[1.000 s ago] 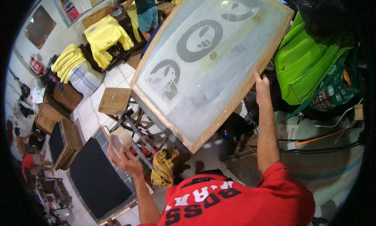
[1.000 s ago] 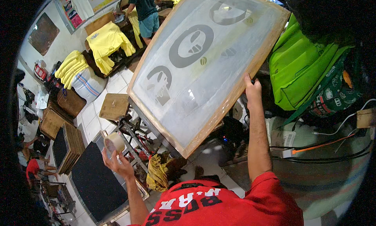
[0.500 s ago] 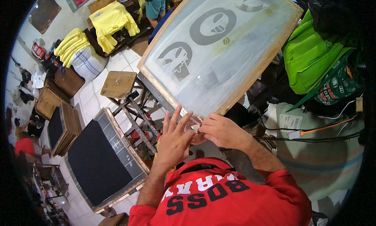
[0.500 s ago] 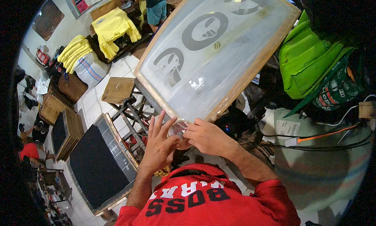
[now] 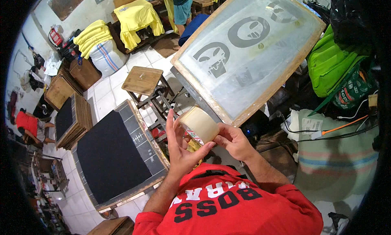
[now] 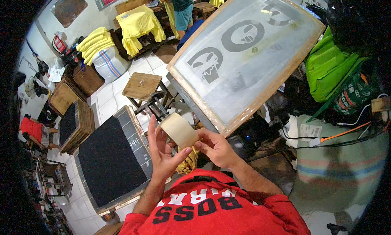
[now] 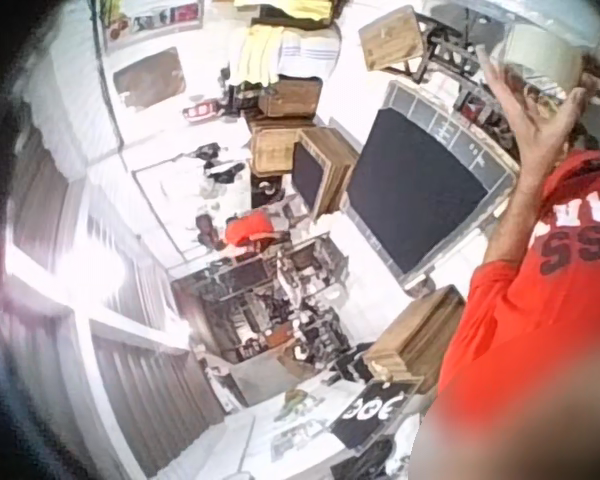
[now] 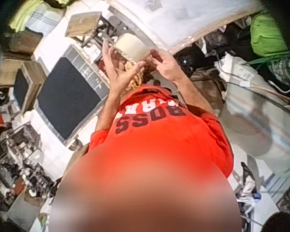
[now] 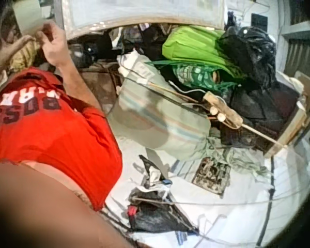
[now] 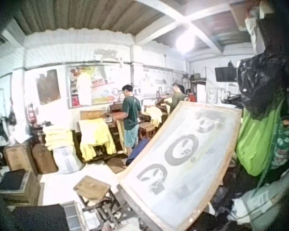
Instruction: The person secures a transparent stencil with skull graphics to a wooden frame using masking tape, then sits on the floor to select and open several ink containers. The person also moves a wooden board and a black mat within the workspace.
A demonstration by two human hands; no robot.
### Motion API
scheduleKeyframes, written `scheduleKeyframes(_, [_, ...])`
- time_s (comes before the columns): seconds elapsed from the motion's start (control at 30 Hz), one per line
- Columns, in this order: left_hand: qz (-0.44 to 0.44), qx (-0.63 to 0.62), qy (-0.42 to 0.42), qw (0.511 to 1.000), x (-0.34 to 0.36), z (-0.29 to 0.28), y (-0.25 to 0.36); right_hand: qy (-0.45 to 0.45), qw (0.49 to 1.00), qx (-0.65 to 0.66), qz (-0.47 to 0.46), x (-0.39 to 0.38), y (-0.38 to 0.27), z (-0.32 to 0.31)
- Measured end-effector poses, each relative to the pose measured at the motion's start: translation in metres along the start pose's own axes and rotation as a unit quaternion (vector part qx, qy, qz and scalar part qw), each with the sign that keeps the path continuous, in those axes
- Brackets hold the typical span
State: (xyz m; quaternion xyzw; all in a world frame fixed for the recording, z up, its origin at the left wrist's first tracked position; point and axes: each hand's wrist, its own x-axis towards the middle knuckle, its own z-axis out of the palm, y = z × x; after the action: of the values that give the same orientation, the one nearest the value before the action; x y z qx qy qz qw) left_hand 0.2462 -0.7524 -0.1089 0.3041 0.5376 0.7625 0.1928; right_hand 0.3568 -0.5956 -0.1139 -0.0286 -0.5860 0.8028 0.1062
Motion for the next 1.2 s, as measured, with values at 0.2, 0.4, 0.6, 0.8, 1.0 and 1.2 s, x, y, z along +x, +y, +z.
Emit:
scheduleKeyframes(0.2, [0.115, 0.176, -0.020, 0.977, -0.015, -0.033, 0.021, 0.082, 0.985, -0.121, -0.094, 0.005, -0.015, 0.041])
scheduleKeyframes(0.4, [0.169, 0.301, -0.042, 0.938, -0.029, -0.054, 0.022, 0.130, 0.945, -0.269, -0.130, 0.010, -0.020, 0.060])
scheduleKeyframes(0.6, [0.225, 0.363, -0.057, 0.902, -0.034, -0.065, 0.024, 0.111, 0.969, -0.196, -0.101, 0.009, -0.025, 0.072])
scheduleKeyframes(0.8, [0.229, 0.417, -0.108, 0.873, -0.040, -0.068, 0.029, 0.103, 0.964, -0.233, -0.075, 0.012, -0.029, 0.074])
scheduleKeyframes(1.0, [0.260, 0.407, -0.115, 0.868, -0.037, -0.067, 0.028, 0.113, 0.972, -0.205, -0.020, 0.015, -0.027, 0.073])
scheduleKeyframes(1.2, [0.242, 0.425, -0.173, 0.855, -0.036, -0.072, 0.019, 0.129, 0.975, -0.182, 0.019, 0.009, -0.020, 0.062])
